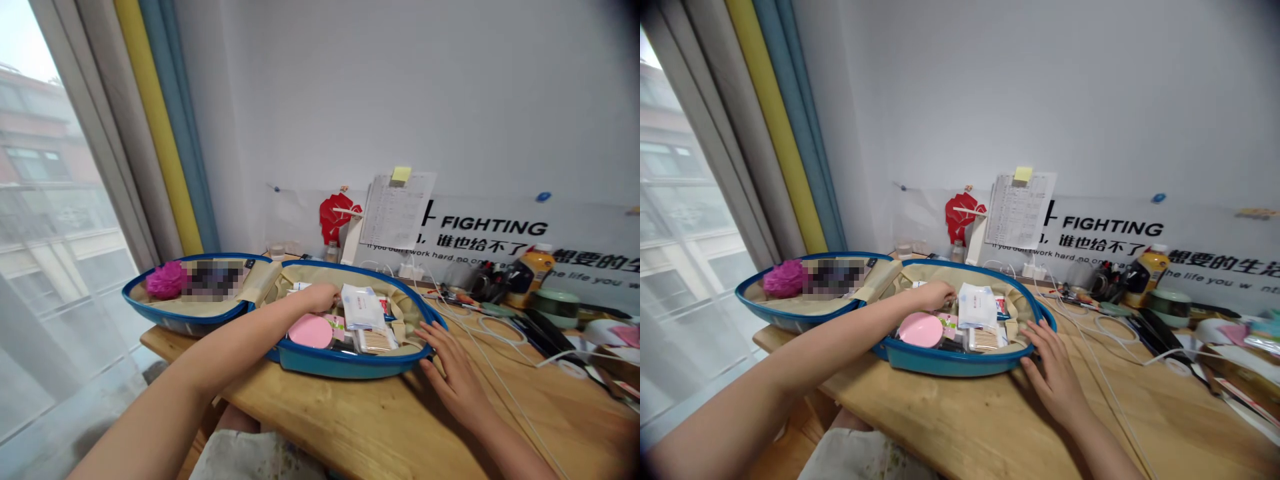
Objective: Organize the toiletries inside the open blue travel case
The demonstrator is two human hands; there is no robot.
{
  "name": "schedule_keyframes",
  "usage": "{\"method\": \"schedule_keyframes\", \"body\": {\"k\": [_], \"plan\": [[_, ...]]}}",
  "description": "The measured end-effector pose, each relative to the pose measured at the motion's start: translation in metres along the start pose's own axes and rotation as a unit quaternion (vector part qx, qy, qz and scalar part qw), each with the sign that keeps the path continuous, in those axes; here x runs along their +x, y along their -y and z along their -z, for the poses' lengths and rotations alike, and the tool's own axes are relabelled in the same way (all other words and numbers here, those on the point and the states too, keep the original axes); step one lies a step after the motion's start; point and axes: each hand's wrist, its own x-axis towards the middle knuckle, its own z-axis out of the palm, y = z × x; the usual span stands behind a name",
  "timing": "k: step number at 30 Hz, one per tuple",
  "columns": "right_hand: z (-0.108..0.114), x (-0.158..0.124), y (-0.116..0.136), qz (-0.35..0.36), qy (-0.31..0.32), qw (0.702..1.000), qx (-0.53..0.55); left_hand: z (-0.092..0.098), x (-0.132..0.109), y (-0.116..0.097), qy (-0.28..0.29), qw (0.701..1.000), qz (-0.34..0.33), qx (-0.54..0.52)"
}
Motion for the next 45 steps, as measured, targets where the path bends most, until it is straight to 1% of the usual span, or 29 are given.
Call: {"method": "schedule_keyframes", "body": {"k": [3, 7, 12, 17, 22, 26, 30, 34, 39, 42, 45], "plan": [[0.001, 0.000, 0.001, -0.010, 0.010, 1.000, 0.005, -0.004, -0.001, 0.001, 0.025, 0.999, -0.033, 0.030], [0.000, 0.000, 0.000, -0.001, 0.007, 1.000, 0.009, -0.008, 0.000, 0.003, 0.022, 0.997, -0.042, 0.058], [-0.001, -0.001, -0.002, -0.011, 0.013, 1.000, 0.007, -0.010, 0.001, 0.002, -0.003, 0.999, -0.022, 0.049], [0.001, 0.000, 0.000, -0.005, 0.008, 1.000, 0.006, -0.005, -0.002, 0.003, -0.041, 0.999, 0.015, -0.005], [0.002, 0.000, 0.000, -0.015, 0.022, 1.000, 0.007, 0.004, -0.001, 0.011, -0.096, 0.992, 0.046, -0.061], [0.001, -0.001, -0.001, -0.016, 0.020, 1.000, 0.006, 0.006, 0.002, 0.019, -0.118, 0.989, 0.042, -0.076], [0.000, -0.001, -0.001, -0.013, 0.015, 1.000, 0.004, -0.001, 0.002, 0.019, -0.100, 0.992, 0.035, -0.070], [0.001, 0.000, -0.001, 0.006, -0.002, 1.000, 0.001, -0.010, 0.003, 0.012, -0.074, 0.996, 0.036, -0.039], [0.002, 0.000, 0.000, 0.009, 0.007, 1.000, -0.006, -0.016, 0.002, 0.004, -0.048, 0.998, 0.030, 0.001], [0.002, 0.000, 0.000, 0.011, 0.006, 1.000, -0.008, -0.018, 0.001, 0.001, -0.029, 0.999, 0.024, 0.000], [0.002, 0.001, 0.000, 0.019, 0.002, 1.000, -0.013, -0.018, 0.001, 0.000, -0.014, 0.999, 0.029, -0.024]]}}
